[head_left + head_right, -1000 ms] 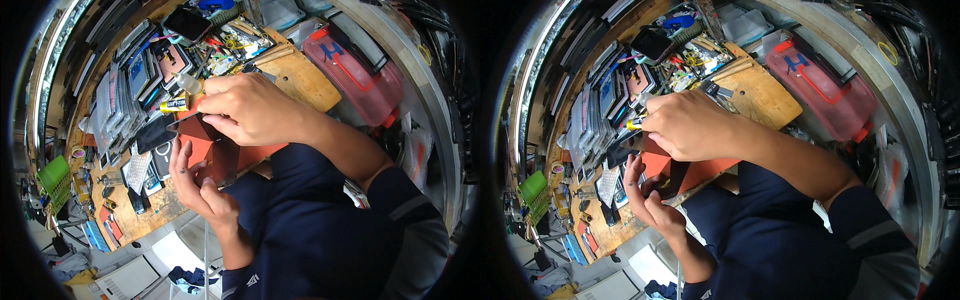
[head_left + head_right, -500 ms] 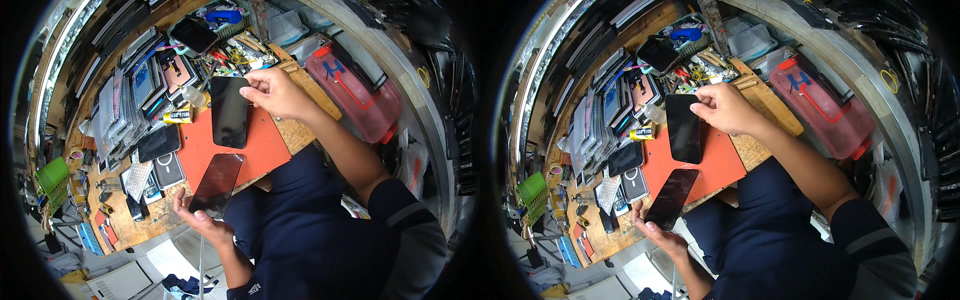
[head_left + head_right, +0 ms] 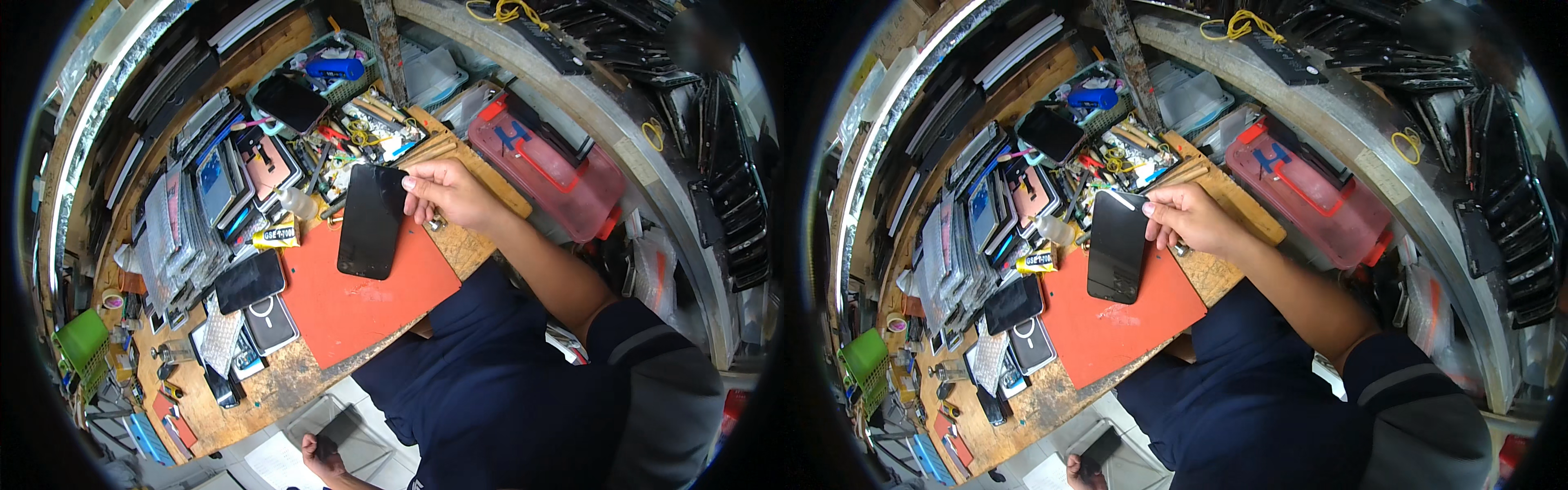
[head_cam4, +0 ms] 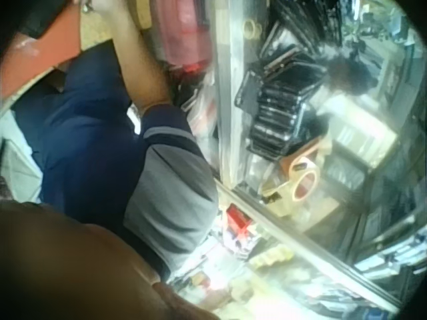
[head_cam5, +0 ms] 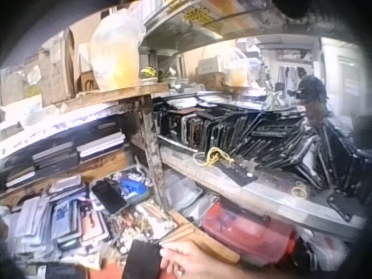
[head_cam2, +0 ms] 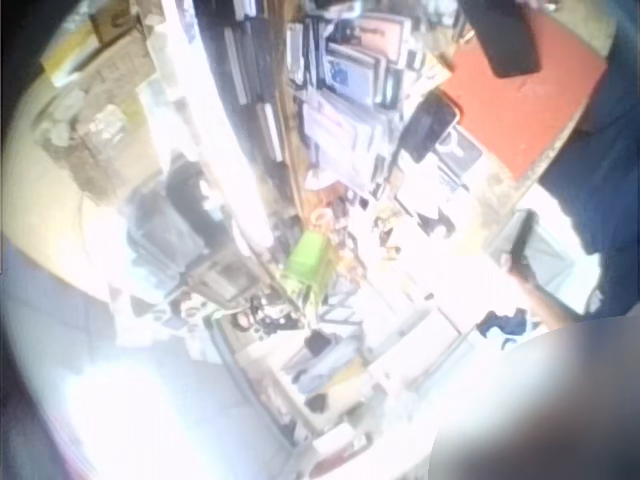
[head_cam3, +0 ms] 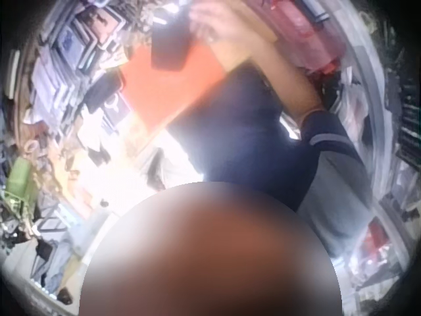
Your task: The person disassembles a smartphone, removes the back cover, and uses a small tool to manipulate internal components. They apply adhesive to the edges and reassemble the device, handling the battery and screen components.
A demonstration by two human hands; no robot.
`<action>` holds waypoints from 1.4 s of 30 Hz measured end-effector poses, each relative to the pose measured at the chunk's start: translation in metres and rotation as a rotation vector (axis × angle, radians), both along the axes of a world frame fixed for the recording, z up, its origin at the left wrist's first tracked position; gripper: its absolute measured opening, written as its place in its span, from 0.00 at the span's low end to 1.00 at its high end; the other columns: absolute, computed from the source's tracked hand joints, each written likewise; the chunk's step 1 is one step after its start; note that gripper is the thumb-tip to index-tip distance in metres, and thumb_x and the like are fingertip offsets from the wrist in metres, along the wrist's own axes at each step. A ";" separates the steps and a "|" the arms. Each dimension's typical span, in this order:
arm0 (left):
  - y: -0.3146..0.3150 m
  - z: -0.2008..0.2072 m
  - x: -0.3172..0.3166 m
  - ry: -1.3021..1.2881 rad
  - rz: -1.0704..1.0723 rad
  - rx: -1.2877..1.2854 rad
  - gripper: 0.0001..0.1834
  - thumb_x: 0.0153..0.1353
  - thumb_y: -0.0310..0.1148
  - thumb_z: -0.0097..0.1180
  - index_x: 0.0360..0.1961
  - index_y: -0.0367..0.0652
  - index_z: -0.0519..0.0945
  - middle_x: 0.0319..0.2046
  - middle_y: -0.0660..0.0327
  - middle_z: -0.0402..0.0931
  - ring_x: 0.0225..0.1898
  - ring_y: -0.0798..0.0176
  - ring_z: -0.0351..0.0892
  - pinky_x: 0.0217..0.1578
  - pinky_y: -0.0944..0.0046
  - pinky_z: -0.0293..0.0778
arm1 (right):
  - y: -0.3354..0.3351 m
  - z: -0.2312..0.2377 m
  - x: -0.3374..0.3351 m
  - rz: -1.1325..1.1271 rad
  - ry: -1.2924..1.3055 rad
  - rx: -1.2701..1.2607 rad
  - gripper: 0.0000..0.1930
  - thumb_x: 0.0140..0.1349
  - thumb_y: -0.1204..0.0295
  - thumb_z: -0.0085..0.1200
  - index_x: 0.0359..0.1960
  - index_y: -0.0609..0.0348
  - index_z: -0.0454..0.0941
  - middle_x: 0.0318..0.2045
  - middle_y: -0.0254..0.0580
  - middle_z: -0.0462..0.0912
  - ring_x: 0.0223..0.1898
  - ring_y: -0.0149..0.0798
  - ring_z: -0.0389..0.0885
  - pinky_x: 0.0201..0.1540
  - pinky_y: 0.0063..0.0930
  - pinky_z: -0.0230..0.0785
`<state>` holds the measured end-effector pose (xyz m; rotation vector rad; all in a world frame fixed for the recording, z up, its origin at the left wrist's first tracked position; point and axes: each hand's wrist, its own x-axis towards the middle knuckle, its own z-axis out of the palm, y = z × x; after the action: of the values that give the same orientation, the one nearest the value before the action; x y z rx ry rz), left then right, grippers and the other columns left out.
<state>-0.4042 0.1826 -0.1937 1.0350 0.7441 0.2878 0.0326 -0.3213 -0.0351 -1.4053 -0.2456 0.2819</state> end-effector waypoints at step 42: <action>-0.090 -0.071 0.188 -0.012 -0.177 1.299 0.09 0.66 0.23 0.59 0.38 0.25 0.86 0.31 0.41 0.87 0.33 0.46 0.87 0.37 0.49 0.79 | -0.117 0.286 0.163 -1.027 -0.595 -1.492 0.16 0.59 0.69 0.61 0.45 0.65 0.88 0.48 0.66 0.88 0.54 0.63 0.87 0.59 0.51 0.80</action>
<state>-0.2165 0.0930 -0.2651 2.3011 0.3864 0.6542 0.1959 -0.4384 0.2506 -2.8330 0.3323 -1.0514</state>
